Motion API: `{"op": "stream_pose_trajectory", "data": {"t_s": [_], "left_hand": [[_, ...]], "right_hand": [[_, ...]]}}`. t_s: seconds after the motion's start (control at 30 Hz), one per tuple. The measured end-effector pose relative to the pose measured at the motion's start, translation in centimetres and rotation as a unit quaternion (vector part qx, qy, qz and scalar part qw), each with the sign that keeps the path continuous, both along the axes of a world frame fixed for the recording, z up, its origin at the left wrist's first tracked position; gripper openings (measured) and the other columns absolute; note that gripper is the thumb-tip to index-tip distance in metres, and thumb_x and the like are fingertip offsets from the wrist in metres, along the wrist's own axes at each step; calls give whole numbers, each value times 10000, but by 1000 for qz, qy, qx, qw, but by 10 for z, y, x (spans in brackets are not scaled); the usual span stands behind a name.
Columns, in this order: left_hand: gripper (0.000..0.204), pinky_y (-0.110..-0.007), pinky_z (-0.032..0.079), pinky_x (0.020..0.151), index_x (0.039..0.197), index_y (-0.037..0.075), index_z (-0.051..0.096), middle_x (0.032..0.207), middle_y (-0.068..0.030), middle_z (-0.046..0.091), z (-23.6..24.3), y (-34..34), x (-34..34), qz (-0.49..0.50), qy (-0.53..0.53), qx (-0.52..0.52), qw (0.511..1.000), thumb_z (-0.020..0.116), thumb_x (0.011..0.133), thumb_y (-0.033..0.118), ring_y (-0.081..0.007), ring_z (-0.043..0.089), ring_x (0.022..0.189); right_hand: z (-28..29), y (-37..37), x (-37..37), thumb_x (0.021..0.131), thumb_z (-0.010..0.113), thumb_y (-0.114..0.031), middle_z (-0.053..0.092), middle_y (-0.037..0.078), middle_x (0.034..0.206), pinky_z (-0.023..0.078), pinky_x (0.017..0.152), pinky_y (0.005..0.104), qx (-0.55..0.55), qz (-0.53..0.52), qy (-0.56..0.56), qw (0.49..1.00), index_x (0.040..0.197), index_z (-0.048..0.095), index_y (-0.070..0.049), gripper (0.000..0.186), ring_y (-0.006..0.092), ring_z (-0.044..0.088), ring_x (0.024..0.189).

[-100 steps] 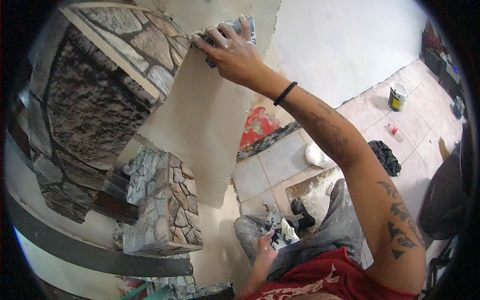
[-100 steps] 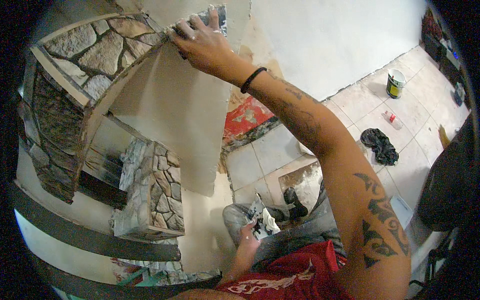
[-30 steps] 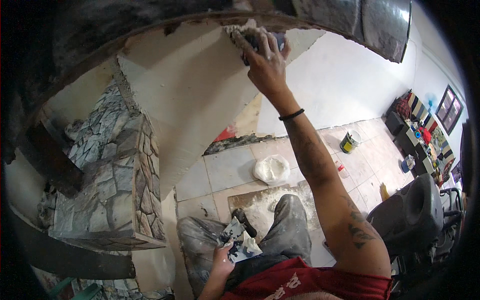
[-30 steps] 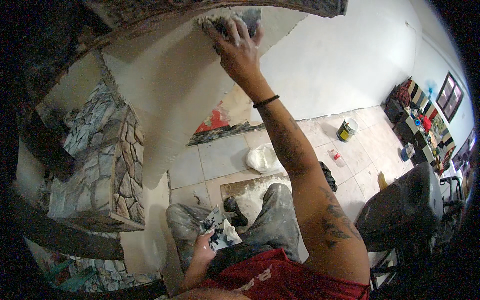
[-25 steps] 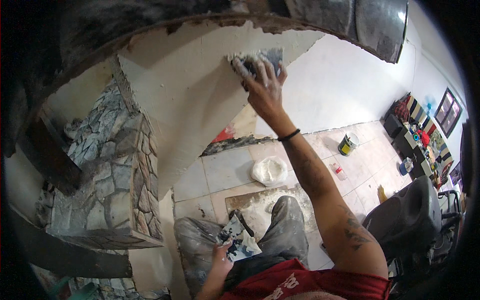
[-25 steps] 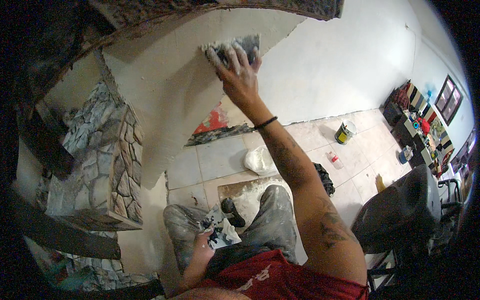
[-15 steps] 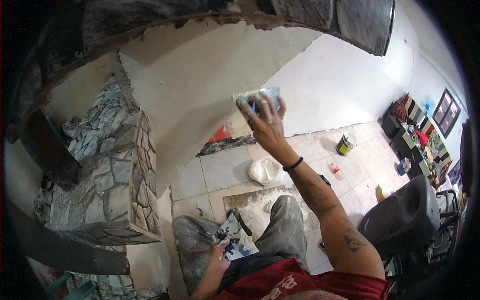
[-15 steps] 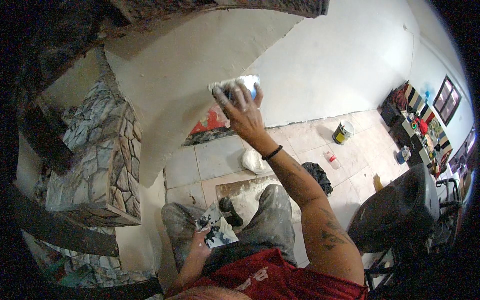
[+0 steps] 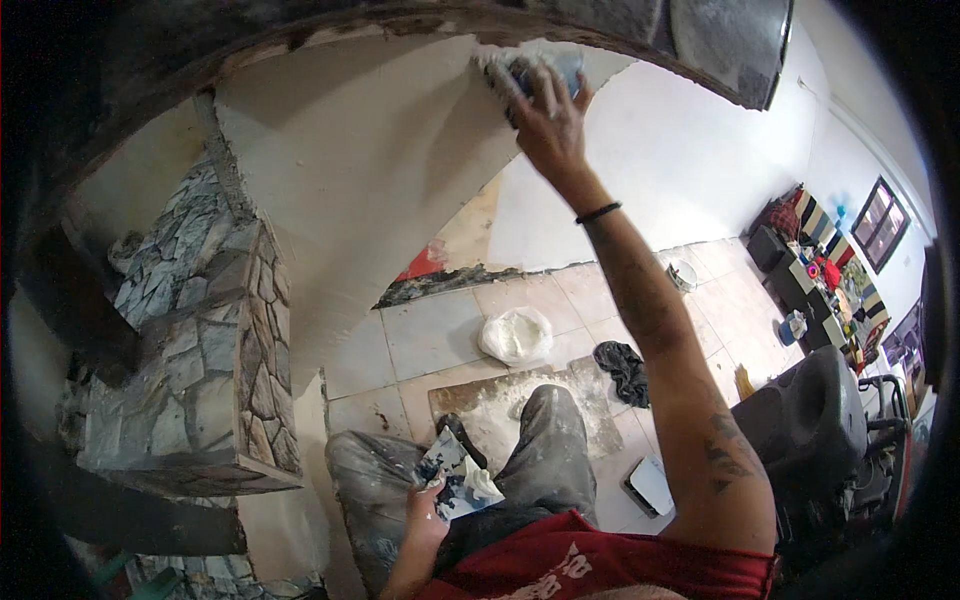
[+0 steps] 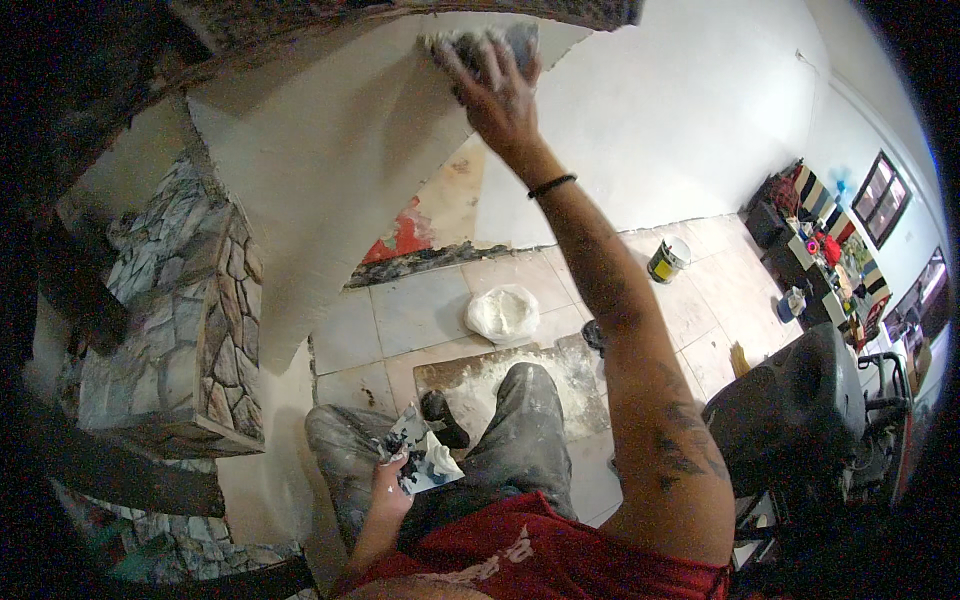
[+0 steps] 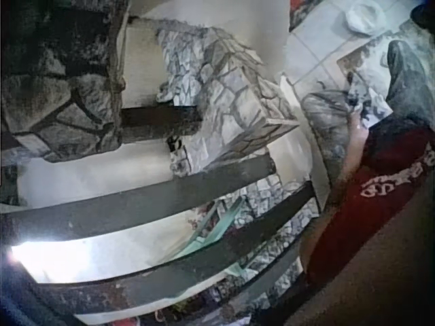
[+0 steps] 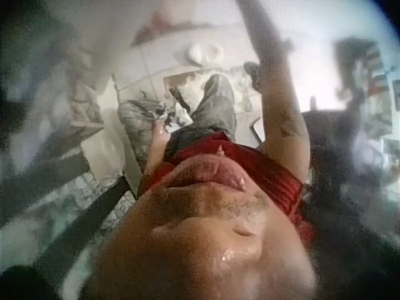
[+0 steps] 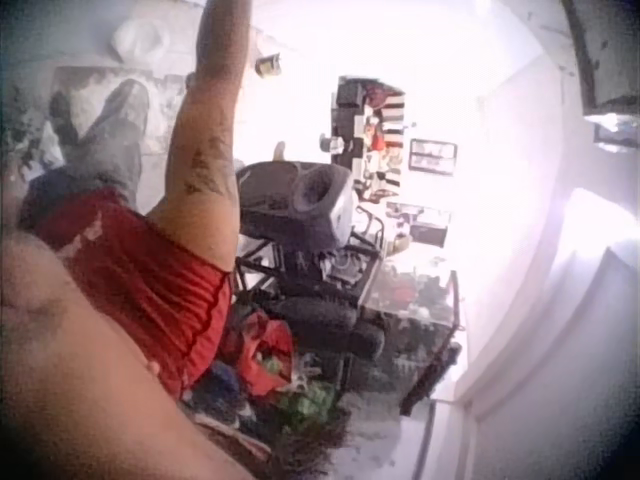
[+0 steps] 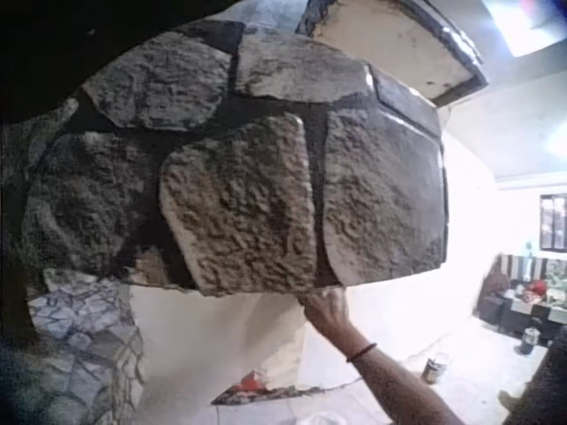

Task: Applying plaster or wall filler to a wall using spatulas to smooth it over a surface.

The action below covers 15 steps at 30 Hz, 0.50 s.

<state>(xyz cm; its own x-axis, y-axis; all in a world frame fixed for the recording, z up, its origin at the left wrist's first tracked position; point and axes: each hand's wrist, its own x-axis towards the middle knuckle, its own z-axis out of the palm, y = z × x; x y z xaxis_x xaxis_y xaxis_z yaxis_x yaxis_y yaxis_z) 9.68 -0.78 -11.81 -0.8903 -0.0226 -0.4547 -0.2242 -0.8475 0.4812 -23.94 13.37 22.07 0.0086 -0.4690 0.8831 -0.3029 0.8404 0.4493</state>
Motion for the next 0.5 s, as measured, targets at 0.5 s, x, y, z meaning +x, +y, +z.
{"op": "stream_pose_trajectory", "data": {"t_s": [0.5], "left_hand": [[267, -353, 470, 737, 990, 10, 516, 939, -101, 560, 0, -3, -1, -8, -4, 6, 1000, 483, 727, -17, -230, 557, 847]], "right_hand": [[24, 34, 30, 717, 537, -159, 466, 55, 987, 229, 848, 508, -120, 112, 12, 986, 1095, 479, -196, 384, 230, 422, 942]]}}
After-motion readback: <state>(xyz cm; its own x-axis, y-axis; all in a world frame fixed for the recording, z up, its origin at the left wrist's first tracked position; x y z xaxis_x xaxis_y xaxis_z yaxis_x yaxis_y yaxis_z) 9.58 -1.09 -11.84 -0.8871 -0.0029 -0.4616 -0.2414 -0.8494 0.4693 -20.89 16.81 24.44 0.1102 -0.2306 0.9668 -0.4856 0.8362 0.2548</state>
